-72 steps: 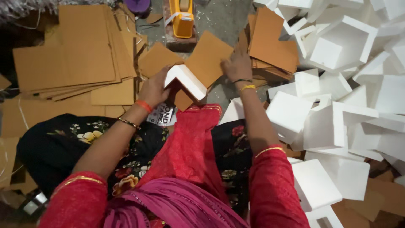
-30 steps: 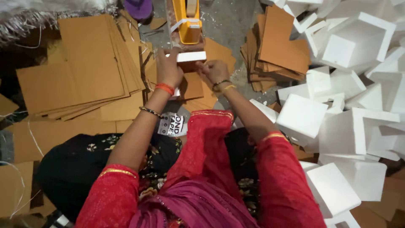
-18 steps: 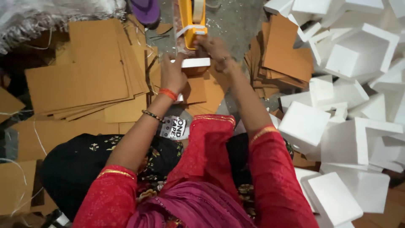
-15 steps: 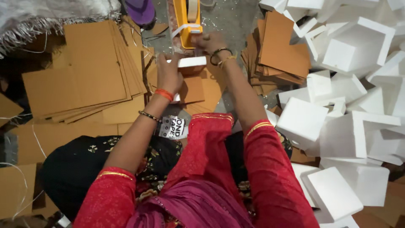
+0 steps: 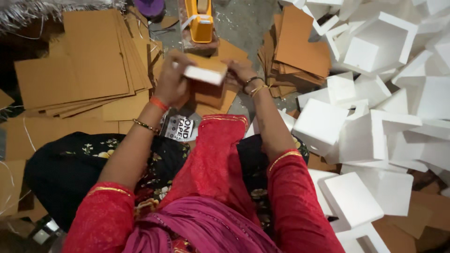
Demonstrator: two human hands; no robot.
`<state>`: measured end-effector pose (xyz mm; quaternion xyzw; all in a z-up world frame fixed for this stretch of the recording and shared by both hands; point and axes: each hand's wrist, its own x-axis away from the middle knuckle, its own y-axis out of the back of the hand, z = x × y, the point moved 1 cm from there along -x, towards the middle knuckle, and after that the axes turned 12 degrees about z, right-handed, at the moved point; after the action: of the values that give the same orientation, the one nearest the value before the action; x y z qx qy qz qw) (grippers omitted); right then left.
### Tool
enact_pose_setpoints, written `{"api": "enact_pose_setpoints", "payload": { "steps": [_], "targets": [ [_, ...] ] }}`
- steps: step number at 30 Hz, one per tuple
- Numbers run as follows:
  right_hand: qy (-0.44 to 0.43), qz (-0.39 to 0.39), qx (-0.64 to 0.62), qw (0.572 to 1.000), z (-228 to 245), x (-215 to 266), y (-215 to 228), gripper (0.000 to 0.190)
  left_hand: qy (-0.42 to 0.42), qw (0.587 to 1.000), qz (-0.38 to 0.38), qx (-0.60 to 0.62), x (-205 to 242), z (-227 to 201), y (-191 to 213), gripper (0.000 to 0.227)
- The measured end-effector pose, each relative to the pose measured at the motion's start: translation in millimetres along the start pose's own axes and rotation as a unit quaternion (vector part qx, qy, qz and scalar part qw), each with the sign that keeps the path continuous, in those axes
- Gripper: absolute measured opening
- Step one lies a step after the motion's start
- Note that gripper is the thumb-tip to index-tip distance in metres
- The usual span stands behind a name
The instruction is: The person sits on the floor and assembles small white boxes by folding the sides and securing them with clear tape from a yellow dispenser. They repeatedly pick up white box components, fold them into shape, apply tape, and place the finished boxes into a pile.
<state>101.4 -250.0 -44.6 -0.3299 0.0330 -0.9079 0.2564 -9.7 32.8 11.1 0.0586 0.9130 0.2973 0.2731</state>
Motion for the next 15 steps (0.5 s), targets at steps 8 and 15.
{"api": "enact_pose_setpoints", "payload": {
  "steps": [8,15],
  "targets": [
    [0.096,-0.183,0.482,0.851,63,30,-54,0.046,0.239,0.826,-0.127,0.495,15,92,-2,0.035],
    [0.321,-0.051,0.48,0.815,41,0,-40,0.058,0.04,0.997,0.055,-0.047,-64,50,-9,0.046]
  ]
}}
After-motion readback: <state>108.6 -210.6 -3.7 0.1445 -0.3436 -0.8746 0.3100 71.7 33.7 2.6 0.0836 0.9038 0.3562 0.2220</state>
